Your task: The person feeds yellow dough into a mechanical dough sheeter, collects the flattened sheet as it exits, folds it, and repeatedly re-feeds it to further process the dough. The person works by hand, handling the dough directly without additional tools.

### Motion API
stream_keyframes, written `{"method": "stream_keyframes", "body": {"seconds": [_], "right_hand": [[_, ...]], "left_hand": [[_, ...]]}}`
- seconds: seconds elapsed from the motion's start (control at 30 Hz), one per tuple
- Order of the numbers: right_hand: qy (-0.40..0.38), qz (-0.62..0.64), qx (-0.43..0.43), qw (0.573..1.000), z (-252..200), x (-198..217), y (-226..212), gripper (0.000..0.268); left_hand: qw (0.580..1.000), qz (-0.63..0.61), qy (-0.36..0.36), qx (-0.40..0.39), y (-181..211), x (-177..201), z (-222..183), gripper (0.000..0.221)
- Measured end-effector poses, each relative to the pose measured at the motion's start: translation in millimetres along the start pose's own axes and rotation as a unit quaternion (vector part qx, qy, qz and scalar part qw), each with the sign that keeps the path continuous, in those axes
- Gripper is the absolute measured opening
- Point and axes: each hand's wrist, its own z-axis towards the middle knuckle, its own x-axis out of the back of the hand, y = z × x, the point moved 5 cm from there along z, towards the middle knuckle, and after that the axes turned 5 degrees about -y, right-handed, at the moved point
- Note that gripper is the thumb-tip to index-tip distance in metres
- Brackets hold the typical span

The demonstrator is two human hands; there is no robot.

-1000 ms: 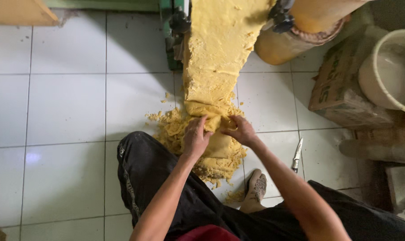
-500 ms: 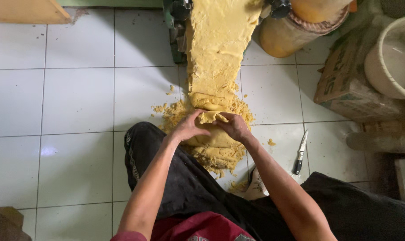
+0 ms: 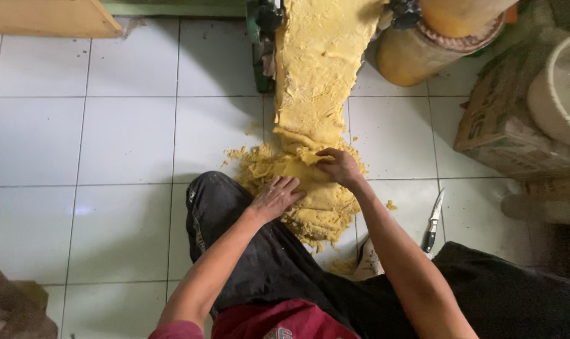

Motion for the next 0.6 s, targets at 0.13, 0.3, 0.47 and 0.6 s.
{"method": "stream_keyframes", "body": {"seconds": [0.13,0.3,0.47,0.6], "right_hand": [[0.013,-0.135,0.044,0.990,8.3,2.8,-7.8,0.051],[0.035,-0.084,-0.051,0.994,14.1,2.5,-0.1,0.057],[0.020,0.105,-0.060,0.992,13.6,5.2,4.2,0.074],[0.018,0.086,-0.064,0.994,10.9,4.5,3.6,0.075]], "left_hand": [[0.996,0.022,-0.075,-0.053,-11.7,-11.0,18.5,0.032],[0.993,0.025,-0.096,-0.061,-19.2,-28.3,11.1,0.029],[0.992,0.085,0.068,-0.065,-22.2,-27.2,-5.1,0.048],[0.995,0.064,-0.020,-0.068,-17.5,-35.3,-0.1,0.038]]}}
